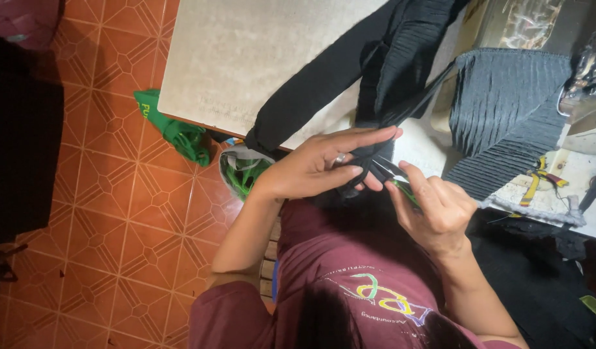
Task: Stitching black fabric strips together using a sewing machine and a blue alignment guide.
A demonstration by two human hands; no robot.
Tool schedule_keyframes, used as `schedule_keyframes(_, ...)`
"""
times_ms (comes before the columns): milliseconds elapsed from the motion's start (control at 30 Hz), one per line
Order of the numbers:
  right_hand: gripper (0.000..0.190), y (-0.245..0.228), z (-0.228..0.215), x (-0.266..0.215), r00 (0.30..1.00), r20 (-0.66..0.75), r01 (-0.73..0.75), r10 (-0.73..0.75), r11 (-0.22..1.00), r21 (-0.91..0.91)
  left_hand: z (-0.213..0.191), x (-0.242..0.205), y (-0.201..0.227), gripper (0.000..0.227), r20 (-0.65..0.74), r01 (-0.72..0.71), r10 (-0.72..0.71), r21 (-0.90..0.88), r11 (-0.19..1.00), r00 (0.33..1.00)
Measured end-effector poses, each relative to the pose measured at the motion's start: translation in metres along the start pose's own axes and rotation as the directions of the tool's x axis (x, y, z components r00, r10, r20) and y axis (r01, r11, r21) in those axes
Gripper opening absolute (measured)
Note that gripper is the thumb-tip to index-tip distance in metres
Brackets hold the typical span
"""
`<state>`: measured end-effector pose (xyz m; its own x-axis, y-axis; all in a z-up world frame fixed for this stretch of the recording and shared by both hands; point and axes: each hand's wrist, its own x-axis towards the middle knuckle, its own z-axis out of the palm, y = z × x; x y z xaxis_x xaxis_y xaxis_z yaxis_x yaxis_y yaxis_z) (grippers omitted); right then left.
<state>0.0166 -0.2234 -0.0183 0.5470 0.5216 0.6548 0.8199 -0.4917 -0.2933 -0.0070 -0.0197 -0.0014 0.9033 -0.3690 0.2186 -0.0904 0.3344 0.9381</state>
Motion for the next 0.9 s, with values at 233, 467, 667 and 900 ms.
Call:
schedule_keyframes(233, 0.021, 0.001, 0.008, 0.005, 0.995, -0.081, 0.056, -0.053, 0.998, 0.035, 0.006, 0.005, 0.015, 0.043, 0.040, 0.054, -0.054, 0.006, 0.999, 0.998)
schedule_keyframes(467, 0.023, 0.004, 0.007, 0.001, 0.991, -0.108, 0.072, -0.073, 0.997, -0.015, 0.002, 0.007, 0.011, 0.045, 0.022, 0.068, -0.067, -0.026, 0.997, 0.997)
schedule_keyframes(667, 0.016, 0.006, 0.008, 0.004, 0.989, -0.139, 0.060, -0.059, 0.998, 0.000, 0.004, 0.015, 0.010, 0.047, 0.053, 0.085, -0.084, -0.021, 0.996, 0.995)
schedule_keyframes(900, 0.016, 0.015, -0.046, -0.031, 0.989, -0.010, -0.145, 0.145, 0.973, -0.179, -0.054, 0.069, 0.030, 0.014, -0.148, -0.055, 0.319, 0.835, 0.548, 0.936)
